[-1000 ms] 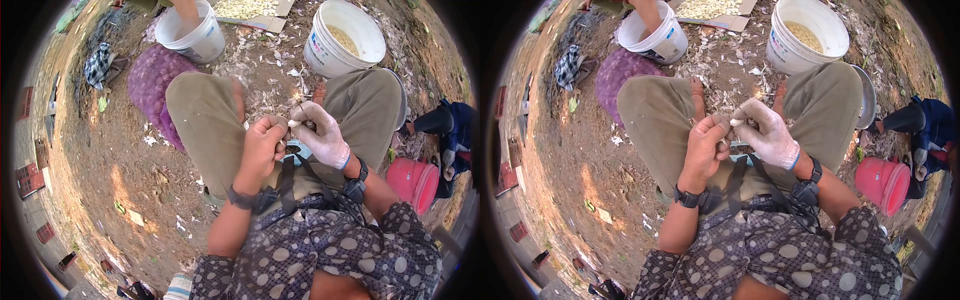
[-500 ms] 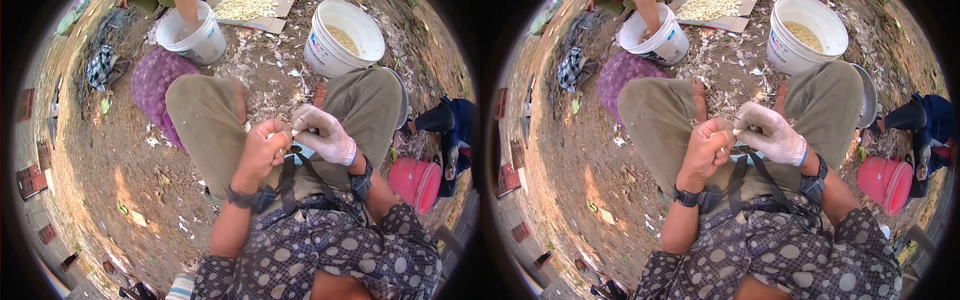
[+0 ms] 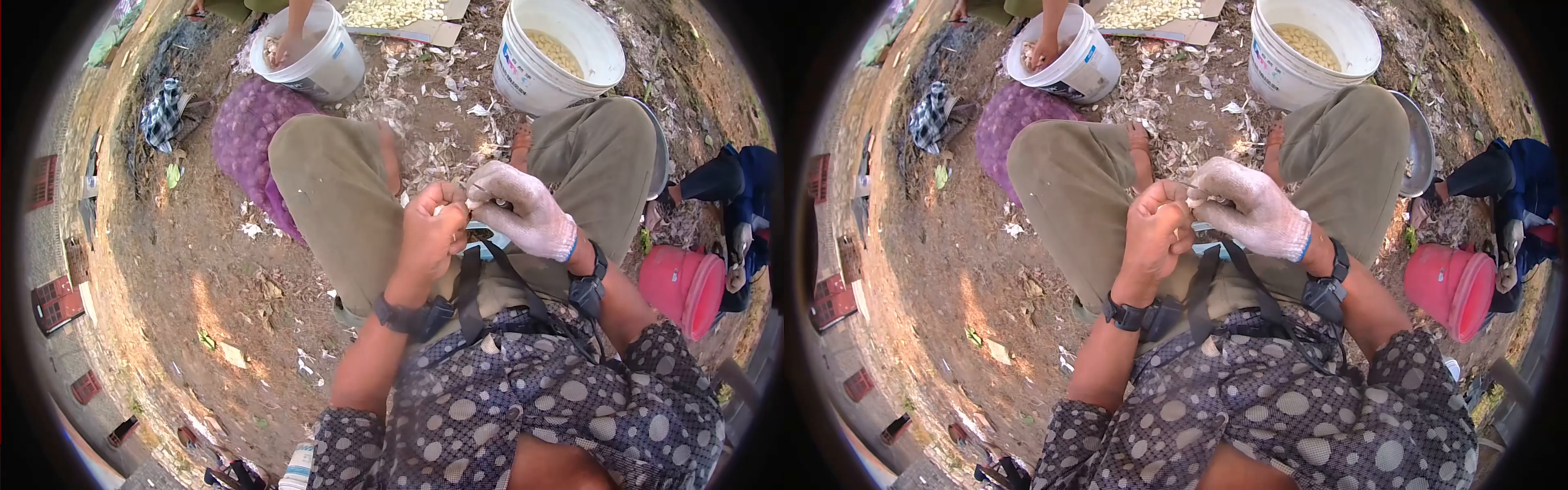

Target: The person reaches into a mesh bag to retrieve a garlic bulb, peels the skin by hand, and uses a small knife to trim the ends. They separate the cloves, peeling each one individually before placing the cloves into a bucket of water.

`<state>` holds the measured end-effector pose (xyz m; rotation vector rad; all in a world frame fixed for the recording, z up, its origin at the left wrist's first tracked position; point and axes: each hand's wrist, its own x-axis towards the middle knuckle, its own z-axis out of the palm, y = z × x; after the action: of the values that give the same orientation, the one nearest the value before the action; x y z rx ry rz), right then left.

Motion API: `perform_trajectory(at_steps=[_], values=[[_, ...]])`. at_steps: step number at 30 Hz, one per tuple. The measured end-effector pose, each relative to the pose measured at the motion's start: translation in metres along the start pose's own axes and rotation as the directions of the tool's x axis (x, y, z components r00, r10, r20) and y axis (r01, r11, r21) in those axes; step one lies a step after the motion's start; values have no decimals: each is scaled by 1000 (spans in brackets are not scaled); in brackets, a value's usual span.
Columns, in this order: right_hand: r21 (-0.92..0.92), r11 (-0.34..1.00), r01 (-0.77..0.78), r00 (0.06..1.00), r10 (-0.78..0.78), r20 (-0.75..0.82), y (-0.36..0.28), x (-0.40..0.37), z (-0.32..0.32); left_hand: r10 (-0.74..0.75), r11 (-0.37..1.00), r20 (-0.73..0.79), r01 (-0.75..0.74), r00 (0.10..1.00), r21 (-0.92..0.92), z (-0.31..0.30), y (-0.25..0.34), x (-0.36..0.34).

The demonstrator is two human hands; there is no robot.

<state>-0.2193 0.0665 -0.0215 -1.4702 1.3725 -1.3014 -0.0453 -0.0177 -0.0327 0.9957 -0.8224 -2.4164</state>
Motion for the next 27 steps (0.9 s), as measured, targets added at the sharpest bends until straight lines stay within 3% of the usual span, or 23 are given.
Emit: perform_trajectory(at_steps=[2,5,8,9,12,15,18,21,24,27], values=[[-171,972,163,983,-174,-56,3,6,2,15,1000,-27,-15,1000,-21,0,1,1],[-286,952,112,979,-155,-132,-7,8,3,54,997,-41,-56,998,-45,-2,1,2],[-217,976,12,987,-46,-154,-4,2,2,100,995,-44,-101,994,-14,-4,-2,2],[-116,991,-62,983,41,-181,-4,0,5,115,993,-44,-115,992,5,-4,-2,3],[-248,968,-42,980,-8,-197,-10,0,4,161,982,-70,-153,984,107,-1,-4,2],[-265,958,-113,954,30,-299,-18,-1,8,230,964,-94,-214,969,156,0,-5,2],[-122,980,-155,925,101,-367,-13,-2,9,362,884,-83,-314,928,347,-9,-11,7],[78,940,-332,909,341,-241,-19,-1,9,455,768,-12,-386,890,511,-6,-10,6],[-16,963,-269,952,263,-155,-20,1,10,489,697,48,-423,871,580,4,-2,-1],[1,963,-268,954,266,-140,-23,3,8,492,670,93,-445,866,594,-1,-5,2]])
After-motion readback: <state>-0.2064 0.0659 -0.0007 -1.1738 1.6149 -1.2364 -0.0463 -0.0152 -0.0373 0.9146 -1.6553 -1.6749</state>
